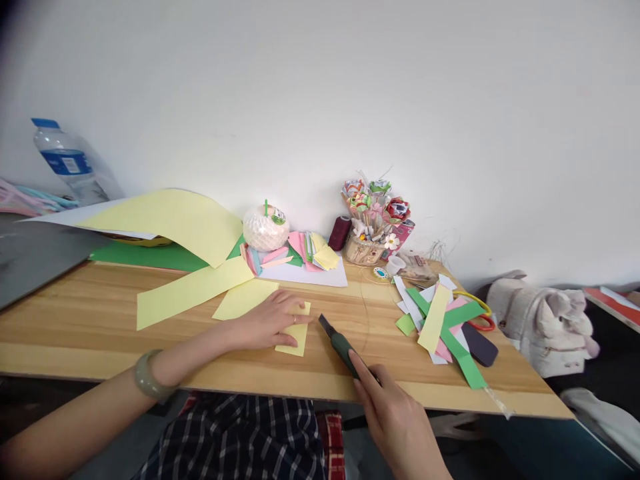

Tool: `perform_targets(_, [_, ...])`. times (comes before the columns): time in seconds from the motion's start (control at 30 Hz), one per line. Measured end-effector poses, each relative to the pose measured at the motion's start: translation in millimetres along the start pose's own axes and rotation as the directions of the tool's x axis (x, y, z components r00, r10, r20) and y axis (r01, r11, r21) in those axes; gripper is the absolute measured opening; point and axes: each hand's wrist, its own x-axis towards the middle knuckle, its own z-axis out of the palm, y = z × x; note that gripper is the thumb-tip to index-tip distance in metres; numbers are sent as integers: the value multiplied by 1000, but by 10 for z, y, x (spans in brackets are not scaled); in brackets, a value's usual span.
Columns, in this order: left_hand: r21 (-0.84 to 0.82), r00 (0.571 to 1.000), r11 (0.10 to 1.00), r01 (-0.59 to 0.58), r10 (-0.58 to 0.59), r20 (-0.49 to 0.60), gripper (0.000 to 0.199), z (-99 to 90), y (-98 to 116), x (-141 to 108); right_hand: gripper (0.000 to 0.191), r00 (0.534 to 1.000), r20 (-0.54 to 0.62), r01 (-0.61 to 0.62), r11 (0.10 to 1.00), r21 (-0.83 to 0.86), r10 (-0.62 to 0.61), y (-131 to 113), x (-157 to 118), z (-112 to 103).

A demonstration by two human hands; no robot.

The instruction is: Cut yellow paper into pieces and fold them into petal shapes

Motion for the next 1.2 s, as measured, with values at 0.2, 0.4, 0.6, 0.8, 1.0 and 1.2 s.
perform_targets(0.2, [-125,999,992,-15,22,49,63,-77,-11,-86,42,1000,-10,7,994,105,-6,-86,-182,-70])
perform_targets(0.4, [-164,997,986,-16,28,74,45,-132,35,-117,42,998,36,51,980,194,-59,-122,-231,-100])
perform_targets(0.6, [-250,1000,968,-15,21,22,16,-126,5,-116,44,995,40,79,982,172,-87,-89,-323,-128])
perform_targets(0.8, [-357,1000,934,17,-21,-9,13,-115,-31,-80,44,982,61,169,978,121,-177,-116,-320,-150])
perform_targets(1.0, [-382,990,916,122,-142,-25,33,-136,-56,-57,41,975,38,222,972,-72,-219,-237,-145,-67])
perform_targets(1.2, [-412,982,896,166,-189,-15,46,-94,-65,-79,39,983,1,178,950,-255,-184,-260,54,44])
